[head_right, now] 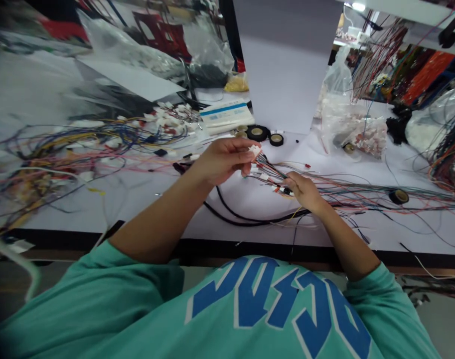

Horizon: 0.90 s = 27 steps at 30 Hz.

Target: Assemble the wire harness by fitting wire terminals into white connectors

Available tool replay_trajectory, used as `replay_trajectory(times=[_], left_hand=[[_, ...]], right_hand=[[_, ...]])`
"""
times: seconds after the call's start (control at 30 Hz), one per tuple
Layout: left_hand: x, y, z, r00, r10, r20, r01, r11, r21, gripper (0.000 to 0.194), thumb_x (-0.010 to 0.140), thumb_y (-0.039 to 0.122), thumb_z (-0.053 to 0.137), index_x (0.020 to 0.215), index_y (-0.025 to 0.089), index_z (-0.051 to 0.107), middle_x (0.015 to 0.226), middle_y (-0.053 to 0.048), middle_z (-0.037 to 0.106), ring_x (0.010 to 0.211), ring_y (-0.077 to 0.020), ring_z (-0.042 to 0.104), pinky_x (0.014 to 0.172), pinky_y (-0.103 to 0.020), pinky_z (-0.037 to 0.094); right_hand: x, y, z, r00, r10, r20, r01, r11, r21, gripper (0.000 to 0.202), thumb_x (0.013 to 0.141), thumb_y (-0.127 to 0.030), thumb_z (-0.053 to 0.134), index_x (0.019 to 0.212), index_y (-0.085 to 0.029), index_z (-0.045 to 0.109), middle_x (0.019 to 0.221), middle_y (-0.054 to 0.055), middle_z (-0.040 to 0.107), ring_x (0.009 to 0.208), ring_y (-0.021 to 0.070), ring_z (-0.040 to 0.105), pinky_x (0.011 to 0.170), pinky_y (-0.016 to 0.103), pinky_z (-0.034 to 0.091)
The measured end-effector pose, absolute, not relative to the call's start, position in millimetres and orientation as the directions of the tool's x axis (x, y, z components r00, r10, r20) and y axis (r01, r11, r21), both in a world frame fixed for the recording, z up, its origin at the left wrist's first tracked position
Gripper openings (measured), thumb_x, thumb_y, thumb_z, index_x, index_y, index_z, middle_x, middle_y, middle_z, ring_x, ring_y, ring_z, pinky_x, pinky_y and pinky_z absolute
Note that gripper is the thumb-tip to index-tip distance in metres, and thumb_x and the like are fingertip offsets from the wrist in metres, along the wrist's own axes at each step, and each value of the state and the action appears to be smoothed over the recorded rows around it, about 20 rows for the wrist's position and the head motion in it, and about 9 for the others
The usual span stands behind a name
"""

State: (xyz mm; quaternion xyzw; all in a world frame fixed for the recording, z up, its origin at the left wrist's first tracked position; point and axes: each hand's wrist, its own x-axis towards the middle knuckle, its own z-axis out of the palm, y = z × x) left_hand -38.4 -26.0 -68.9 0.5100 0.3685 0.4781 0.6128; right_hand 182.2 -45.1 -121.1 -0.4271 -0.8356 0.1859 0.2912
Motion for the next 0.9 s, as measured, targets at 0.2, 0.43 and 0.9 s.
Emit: replay_trajectory(times=[0.2, 0.43, 0.9], left_hand=[[14.2, -42.0, -92.0, 0.14, 0.979, 0.148, -0.499, -0.06, 0.865, 0.019, 0.073, 0.029, 0.069, 0.08, 0.015, 0.058, 0.074, 0.003, 0.062, 0.072, -0.0082, 0.063, 0.072, -0.022, 0.052], [57.8, -49.1, -86.8, 0.174, 0.962, 0.212, -0.532, -0.09, 0.842, 0.015, 0.086, 0.031, 0.053, 0.085, 0.017, 0.054, 0.064, 0.004, 0.055, 0.056, -0.0077, 0.056, 0.064, -0.024, 0.049], [99.2, -39.2, -88.4, 0.533, 0.827, 0.18, -0.281, -0.028, 0.959, 0.012, 0.083, 0.022, 0.055, 0.086, 0.02, 0.043, 0.057, 0.007, 0.049, 0.04, -0.0052, 0.034, 0.041, -0.02, 0.025]], right_hand=[[171.7, -53.8, -136.3, -0.217, 0.854, 0.474, 0.706, 0.472, -0.527, 0.047, 0.093, -0.053, 0.021, 0.077, -0.022, 0.052, 0.058, -0.001, 0.049, 0.053, 0.0146, 0.047, 0.053, 0.025, 0.037], [188.9, -57.5, -125.9, -0.334, 0.813, 0.477, 0.711, 0.55, -0.438, 0.037, 0.093, -0.041, 0.031, 0.087, -0.019, 0.061, 0.074, 0.007, 0.063, 0.07, 0.0187, 0.058, 0.065, 0.03, 0.046], [238.5, -57.1, -43.1, -0.027, 0.918, 0.397, 0.471, 0.361, -0.804, 0.026, 0.077, -0.04, 0.062, 0.09, -0.019, 0.069, 0.061, -0.003, 0.057, 0.048, 0.008, 0.048, 0.046, 0.023, 0.04]])
